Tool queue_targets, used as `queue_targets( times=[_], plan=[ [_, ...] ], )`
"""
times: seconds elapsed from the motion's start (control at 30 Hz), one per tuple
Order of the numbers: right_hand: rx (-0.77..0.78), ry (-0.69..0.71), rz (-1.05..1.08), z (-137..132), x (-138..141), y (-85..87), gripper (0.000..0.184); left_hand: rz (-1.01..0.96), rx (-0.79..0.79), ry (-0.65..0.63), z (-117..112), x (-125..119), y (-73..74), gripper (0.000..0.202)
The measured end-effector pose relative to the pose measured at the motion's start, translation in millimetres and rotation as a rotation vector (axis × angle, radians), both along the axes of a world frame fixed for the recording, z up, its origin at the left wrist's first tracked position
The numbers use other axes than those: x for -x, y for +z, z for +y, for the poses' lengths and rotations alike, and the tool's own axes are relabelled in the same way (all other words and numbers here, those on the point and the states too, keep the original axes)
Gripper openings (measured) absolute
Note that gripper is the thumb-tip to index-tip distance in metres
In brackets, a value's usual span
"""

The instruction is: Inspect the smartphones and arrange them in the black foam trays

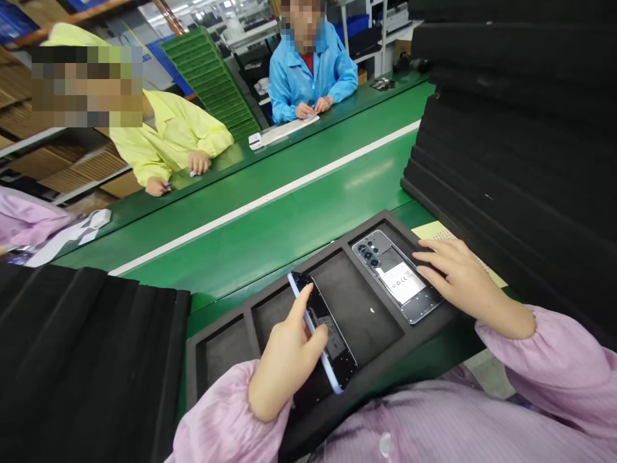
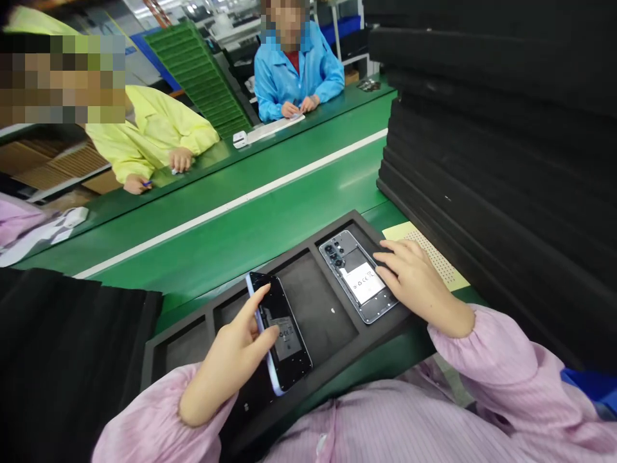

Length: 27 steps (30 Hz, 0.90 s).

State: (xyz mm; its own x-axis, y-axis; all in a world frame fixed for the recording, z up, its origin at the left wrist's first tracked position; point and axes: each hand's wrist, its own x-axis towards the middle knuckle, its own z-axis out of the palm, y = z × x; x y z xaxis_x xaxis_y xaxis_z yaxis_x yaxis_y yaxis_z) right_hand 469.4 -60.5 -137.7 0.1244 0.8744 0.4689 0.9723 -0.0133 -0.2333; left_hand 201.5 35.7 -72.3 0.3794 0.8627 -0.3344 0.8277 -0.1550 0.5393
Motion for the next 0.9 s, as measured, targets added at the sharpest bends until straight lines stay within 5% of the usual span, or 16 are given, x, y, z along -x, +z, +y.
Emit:
queue_targets(
  times=[0.13,0.23,0.47,0.6,0.7,0.9],
  plan=[
    [0.111,-0.1,0.18,-3.5,-12.9,-5.5,0.036,-0.435,0.333,0.233,3.3,0.5,-12.7,0.082],
    [0.181,-0.137,0.272,-3.8,-9.5,-3.2,0.038,-0.497,0.386,0.198,0.1,-9.6,-21.2,0.09],
    [0.148,-0.184,0.317,-5.0,-1.5,1.2,0.037,0.084,-0.079,-0.253,-8.7,-18.9,-23.0,0.059],
    [0.206,-0.215,0.332,-6.3,-5.3,0.3,0.04,-0.015,-0.391,-0.357,10.8,-4.8,-25.1,0.039],
    [0.325,-0.273,0.369,-6.4,-9.0,2.9,0.045,-0.021,-0.65,-0.351,36.4,10.5,-36.1,0.045],
    [0.563,-0.406,0.584,-1.6,-6.5,19.6,0.051,0.134,-0.568,-0.329,56.6,24.5,-61.2,0.054]
  ],
)
